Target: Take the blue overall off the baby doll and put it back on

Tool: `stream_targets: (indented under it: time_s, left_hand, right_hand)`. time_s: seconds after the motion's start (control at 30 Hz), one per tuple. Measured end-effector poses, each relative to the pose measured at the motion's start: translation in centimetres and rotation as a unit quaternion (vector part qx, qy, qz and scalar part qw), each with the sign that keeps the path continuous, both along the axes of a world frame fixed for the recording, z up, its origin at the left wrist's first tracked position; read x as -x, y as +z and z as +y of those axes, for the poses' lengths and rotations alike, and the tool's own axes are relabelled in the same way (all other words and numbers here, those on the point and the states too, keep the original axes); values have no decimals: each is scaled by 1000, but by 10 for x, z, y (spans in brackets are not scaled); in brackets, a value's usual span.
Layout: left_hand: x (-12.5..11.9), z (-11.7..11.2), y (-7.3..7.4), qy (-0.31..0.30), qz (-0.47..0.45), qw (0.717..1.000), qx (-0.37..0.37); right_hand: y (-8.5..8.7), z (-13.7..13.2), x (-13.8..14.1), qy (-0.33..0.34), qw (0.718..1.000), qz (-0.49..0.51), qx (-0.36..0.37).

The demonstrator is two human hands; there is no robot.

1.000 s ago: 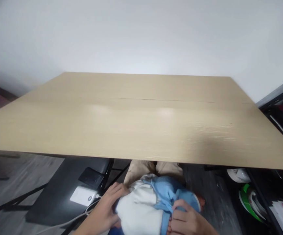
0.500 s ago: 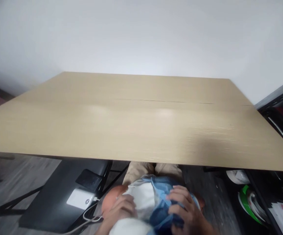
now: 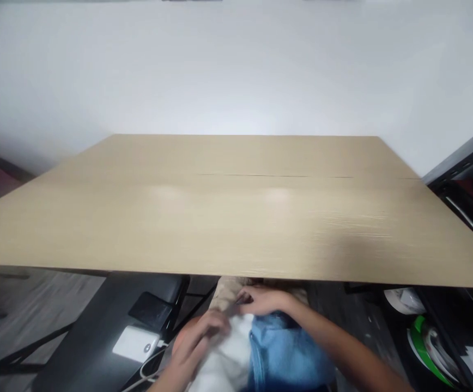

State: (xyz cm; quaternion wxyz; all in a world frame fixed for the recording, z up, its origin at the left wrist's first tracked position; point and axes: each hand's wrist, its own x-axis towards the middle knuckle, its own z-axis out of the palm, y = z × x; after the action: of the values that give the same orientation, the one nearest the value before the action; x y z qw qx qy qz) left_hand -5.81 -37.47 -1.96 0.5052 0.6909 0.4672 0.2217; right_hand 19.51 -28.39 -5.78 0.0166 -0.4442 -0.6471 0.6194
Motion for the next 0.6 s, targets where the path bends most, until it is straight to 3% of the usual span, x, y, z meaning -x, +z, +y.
stream_targets:
  time_s: [0.17,0.33,0.47,0.6]
  left_hand:
    - [-12,29,1,65,131,986,82]
    - [-13,49,-6,13,273,957,96]
    - [-14,57,-8,-44,245,962,117]
    - [-19,60,0,-84,211,965,134]
  right_hand:
    - [-29,17,29,-14,999,-28,29]
    - [-47,25,22,-45,997,-15,56]
    - [-59,22,13,-70,995,6,73]
    - [-71,13,8,-105,992,4,65]
